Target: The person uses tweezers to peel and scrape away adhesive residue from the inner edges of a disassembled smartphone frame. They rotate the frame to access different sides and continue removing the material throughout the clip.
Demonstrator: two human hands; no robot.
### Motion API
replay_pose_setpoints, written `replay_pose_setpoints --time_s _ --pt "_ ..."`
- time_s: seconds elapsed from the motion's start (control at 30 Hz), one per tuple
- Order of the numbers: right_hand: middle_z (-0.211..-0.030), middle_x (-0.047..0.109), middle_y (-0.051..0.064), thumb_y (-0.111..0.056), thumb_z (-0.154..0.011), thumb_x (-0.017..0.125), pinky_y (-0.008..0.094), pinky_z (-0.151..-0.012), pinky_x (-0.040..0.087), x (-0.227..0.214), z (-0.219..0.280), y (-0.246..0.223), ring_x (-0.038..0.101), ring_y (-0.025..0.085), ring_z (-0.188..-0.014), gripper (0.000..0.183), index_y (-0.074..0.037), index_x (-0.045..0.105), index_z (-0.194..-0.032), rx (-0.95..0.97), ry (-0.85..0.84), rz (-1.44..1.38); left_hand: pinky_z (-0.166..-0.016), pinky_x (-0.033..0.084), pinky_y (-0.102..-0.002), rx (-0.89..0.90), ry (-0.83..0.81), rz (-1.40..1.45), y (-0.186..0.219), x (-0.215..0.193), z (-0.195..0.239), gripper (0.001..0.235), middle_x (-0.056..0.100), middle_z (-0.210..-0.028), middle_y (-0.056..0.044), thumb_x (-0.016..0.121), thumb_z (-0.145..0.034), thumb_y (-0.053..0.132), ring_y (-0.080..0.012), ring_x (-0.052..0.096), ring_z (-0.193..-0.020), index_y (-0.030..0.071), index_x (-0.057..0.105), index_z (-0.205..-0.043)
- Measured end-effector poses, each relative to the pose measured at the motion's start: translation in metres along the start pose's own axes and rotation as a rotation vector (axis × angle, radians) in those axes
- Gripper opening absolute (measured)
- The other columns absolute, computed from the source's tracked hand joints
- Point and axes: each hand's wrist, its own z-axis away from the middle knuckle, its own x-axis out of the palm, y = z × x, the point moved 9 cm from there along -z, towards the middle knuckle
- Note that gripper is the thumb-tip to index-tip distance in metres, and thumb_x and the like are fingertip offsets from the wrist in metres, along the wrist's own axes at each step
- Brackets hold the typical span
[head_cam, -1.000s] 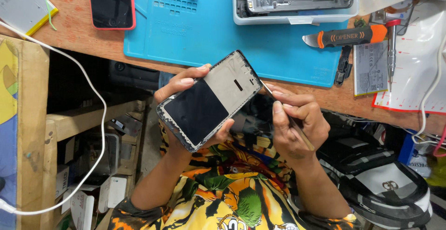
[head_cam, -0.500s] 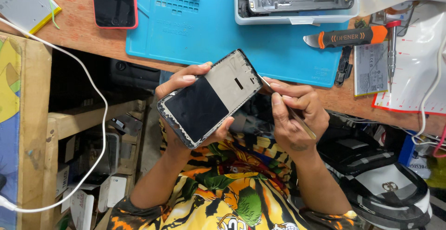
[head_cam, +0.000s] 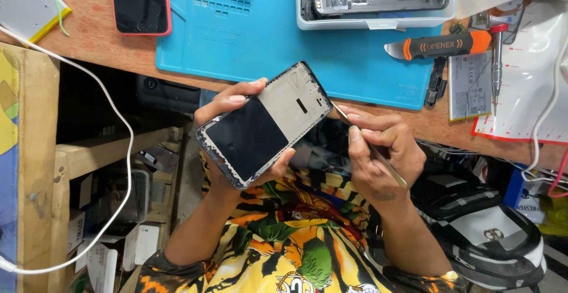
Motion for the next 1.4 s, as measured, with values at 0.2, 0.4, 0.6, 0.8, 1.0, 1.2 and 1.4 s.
replay_pose_setpoints --time_s 0.2,0.4,0.6,0.8,1.0,1.2,1.4 --pt "-0.112 0.07 0.021 0.013 -0.1 0.064 0.034 -0.094 0.063 0.006 -0.004 0.002 0.075 0.028 -0.11 0.019 0.003 0.048 -0.096 -0.01 0.033 -0.02 -0.118 0.05 -0.038 0.023 -0.008 -0.008 0.0 -0.001 -0.002 0.082 0.051 -0.142 -0.019 0.088 -0.084 0.013 -0.0257 0.055 -0.137 0.014 0.032 -0.143" --pt "-0.11 0.07 0.021 0.014 -0.1 0.063 0.035 -0.095 0.063 0.013 -0.009 0.001 0.075 0.031 -0.112 0.02 0.003 0.047 -0.096 -0.081 0.019 -0.023 -0.118 0.052 -0.038 0.02 -0.013 -0.041 0.004 -0.003 -0.001 0.08 0.052 -0.142 -0.018 0.088 -0.085 0.013 -0.0258 0.057 -0.136 0.013 0.033 -0.143" --pt "-0.111 0.07 0.02 0.015 -0.102 0.063 0.035 -0.096 0.064 0.017 -0.014 -0.005 0.075 0.031 -0.115 0.023 0.002 0.045 -0.095 -0.102 0.026 -0.056 -0.119 0.051 -0.039 0.013 0.006 0.007 0.002 -0.002 0.002 0.08 0.052 -0.142 -0.018 0.089 -0.085 0.012 -0.0253 0.057 -0.136 0.012 0.033 -0.143" --pt "-0.109 0.073 0.02 0.012 -0.102 0.067 0.031 -0.09 0.064 0.021 -0.025 -0.013 0.076 0.028 -0.112 0.024 0.002 0.048 -0.093 -0.086 0.016 0.047 -0.12 0.05 -0.04 0.012 0.002 0.045 0.002 -0.003 0.002 0.079 0.051 -0.142 -0.018 0.089 -0.085 0.011 -0.0256 0.055 -0.138 0.012 0.035 -0.142" --pt "-0.11 0.074 0.02 0.01 -0.103 0.067 0.031 -0.089 0.063 0.025 -0.03 -0.014 0.077 0.026 -0.109 0.023 0.002 0.048 -0.093 -0.08 -0.005 0.053 -0.121 0.05 -0.04 0.012 0.011 0.058 -0.002 -0.004 0.004 0.079 0.052 -0.141 -0.017 0.089 -0.083 0.011 -0.0257 0.055 -0.138 0.011 0.036 -0.142" --pt "-0.112 0.073 0.022 0.01 -0.104 0.067 0.03 -0.088 0.062 0.031 -0.037 -0.005 0.076 0.025 -0.109 0.023 0.003 0.048 -0.094 -0.069 -0.004 -0.023 -0.12 0.051 -0.04 0.006 -0.001 0.044 -0.003 -0.004 0.002 0.079 0.052 -0.141 -0.017 0.089 -0.082 0.011 -0.0261 0.056 -0.138 0.011 0.036 -0.14" --pt "-0.112 0.073 0.021 0.011 -0.104 0.064 0.031 -0.089 0.064 0.019 -0.026 -0.004 0.076 0.025 -0.111 0.017 0.004 0.05 -0.098 -0.013 -0.034 -0.053 -0.12 0.051 -0.04 0.003 0.008 0.066 -0.003 -0.005 0.002 0.079 0.052 -0.141 -0.017 0.089 -0.082 0.011 -0.026 0.056 -0.138 0.012 0.036 -0.14"
